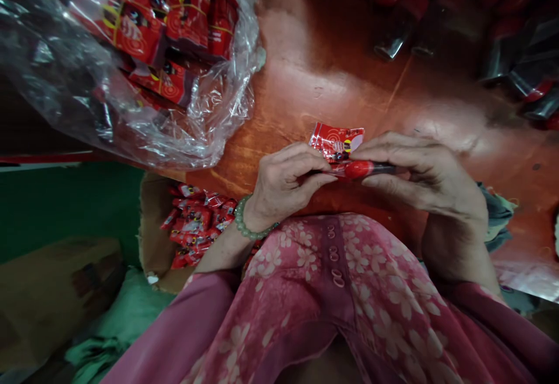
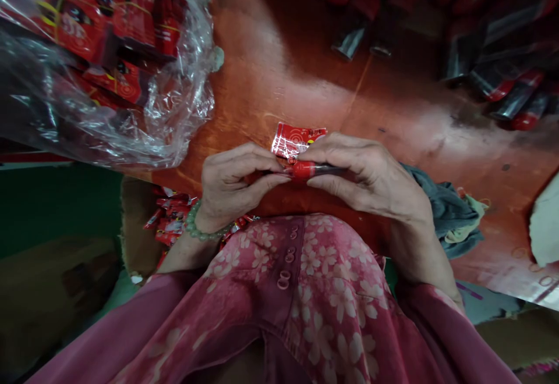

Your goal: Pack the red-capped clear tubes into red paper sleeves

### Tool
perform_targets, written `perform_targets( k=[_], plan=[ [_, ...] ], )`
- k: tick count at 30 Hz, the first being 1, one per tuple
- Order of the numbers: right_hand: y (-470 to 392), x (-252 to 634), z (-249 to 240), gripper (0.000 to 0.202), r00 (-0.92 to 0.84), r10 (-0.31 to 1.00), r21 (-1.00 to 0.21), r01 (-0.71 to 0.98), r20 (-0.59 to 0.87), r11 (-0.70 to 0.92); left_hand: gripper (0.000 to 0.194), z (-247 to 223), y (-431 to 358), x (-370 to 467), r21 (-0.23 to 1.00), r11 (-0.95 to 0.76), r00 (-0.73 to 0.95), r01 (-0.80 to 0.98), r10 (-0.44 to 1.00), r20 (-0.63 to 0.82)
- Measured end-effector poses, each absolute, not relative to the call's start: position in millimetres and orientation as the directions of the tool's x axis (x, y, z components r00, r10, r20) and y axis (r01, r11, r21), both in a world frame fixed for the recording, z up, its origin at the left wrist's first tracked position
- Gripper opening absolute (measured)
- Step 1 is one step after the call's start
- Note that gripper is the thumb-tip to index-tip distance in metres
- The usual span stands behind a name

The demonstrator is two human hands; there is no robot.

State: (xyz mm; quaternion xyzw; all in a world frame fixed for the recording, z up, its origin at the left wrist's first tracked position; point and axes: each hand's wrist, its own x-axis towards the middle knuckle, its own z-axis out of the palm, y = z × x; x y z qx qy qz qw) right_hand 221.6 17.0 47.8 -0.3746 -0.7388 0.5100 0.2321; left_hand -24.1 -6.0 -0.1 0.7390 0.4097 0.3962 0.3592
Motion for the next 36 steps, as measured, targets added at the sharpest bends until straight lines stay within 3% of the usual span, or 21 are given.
perform_targets(
  k=[6, 19, 23, 26, 30, 33, 36],
  plan=[
    [17.7, 219.3, 44.0, 0.026, -0.665, 0.74, -0.893, 0.39, -0.103, 0.226, 0.011, -1.2, -4.0, -22.9, 0.843, -0.425, 0.369, 0.33, 0.88, 0.299],
    [44.4, 220.0, 38.7, 0.042, -0.787, 0.559, -0.87, 0.441, -0.259, 0.219, 0.015, -9.8, 11.7, -22.0, 0.877, -0.411, 0.442, 0.25, 0.854, 0.274],
    [48.3, 222.2, 38.6, 0.033, -0.767, 0.581, -0.885, 0.437, -0.274, 0.159, 0.022, -8.6, 25.2, -20.7, 0.912, -0.354, 0.459, 0.209, 0.859, 0.228],
    [46.6, 224.2, 37.7, 0.028, -0.681, 0.681, -0.889, 0.448, -0.269, 0.097, 0.023, -11.3, 34.6, -19.3, 0.942, -0.285, 0.433, 0.177, 0.882, 0.185],
    [44.2, 227.8, 33.6, 0.024, -0.528, 0.819, -0.873, 0.483, -0.225, 0.072, 0.058, -28.5, 41.1, -16.1, 0.961, -0.188, 0.301, 0.203, 0.946, 0.121],
    [42.9, 232.2, 26.5, 0.02, -0.411, 0.888, -0.874, 0.486, -0.205, 0.023, 0.083, -46.6, 42.7, -12.7, 0.912, -0.277, 0.338, 0.302, 0.926, 0.169],
    [40.7, 238.1, 20.3, 0.021, -0.317, 0.937, -0.881, 0.473, -0.147, 0.022, 0.093, -59.6, 43.5, -10.3, 0.883, -0.325, 0.374, 0.34, 0.908, 0.19]
  ],
)
